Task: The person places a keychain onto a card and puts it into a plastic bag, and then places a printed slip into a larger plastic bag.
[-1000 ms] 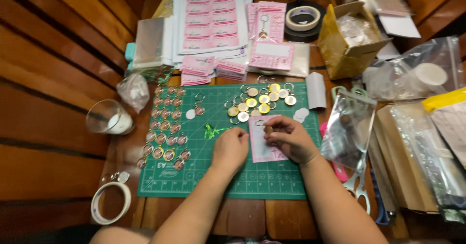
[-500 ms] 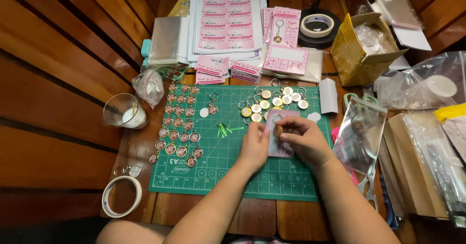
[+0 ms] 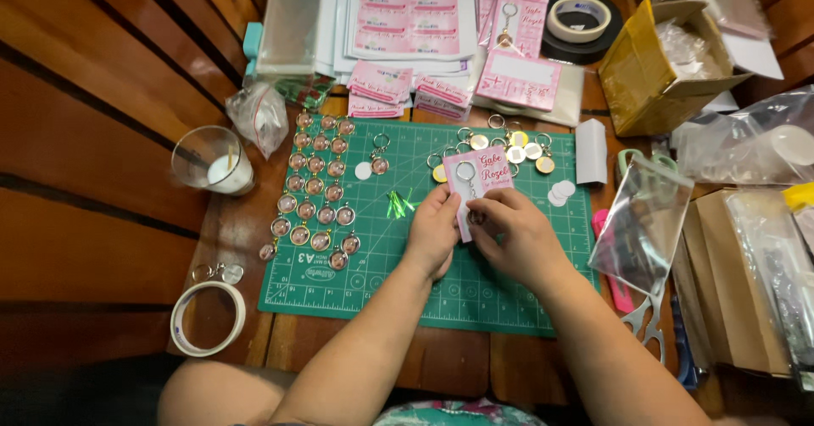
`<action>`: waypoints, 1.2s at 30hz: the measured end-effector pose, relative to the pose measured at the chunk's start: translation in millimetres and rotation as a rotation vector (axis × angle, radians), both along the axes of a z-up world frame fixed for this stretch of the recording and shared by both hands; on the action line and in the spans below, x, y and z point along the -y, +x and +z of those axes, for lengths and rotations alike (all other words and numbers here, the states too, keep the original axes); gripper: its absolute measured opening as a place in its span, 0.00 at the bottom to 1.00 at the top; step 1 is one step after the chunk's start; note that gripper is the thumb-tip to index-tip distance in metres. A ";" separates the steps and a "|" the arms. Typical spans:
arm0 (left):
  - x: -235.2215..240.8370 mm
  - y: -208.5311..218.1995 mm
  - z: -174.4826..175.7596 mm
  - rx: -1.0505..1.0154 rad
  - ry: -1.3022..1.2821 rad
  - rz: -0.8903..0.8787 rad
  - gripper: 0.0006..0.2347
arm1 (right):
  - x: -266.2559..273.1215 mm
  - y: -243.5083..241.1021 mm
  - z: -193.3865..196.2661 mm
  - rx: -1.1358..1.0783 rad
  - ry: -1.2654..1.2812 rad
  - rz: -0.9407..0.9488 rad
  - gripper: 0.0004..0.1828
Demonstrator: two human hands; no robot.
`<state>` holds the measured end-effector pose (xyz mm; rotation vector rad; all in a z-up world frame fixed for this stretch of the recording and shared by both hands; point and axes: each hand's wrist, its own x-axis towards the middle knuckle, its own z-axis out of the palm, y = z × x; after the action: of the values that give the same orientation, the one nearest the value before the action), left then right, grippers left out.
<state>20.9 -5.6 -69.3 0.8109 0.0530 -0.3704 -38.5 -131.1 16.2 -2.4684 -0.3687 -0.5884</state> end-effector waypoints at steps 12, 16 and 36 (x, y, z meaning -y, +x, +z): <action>3.2 -1.2 -0.4 -0.006 -0.131 0.037 0.12 | -4.2 0.6 -12.2 0.051 -0.056 -0.039 0.21; 3.2 -1.2 1.2 -0.002 -0.127 0.037 0.12 | -0.1 0.7 -11.2 0.049 -0.036 -0.026 0.22; -1.8 -0.2 2.2 -0.028 -0.062 -0.017 0.14 | -1.1 -3.9 15.7 -0.123 -0.124 0.065 0.17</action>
<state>20.7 -3.9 -67.1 0.7451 0.0608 -0.3980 -42.4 -130.0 31.8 -2.5847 -0.4465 -0.3958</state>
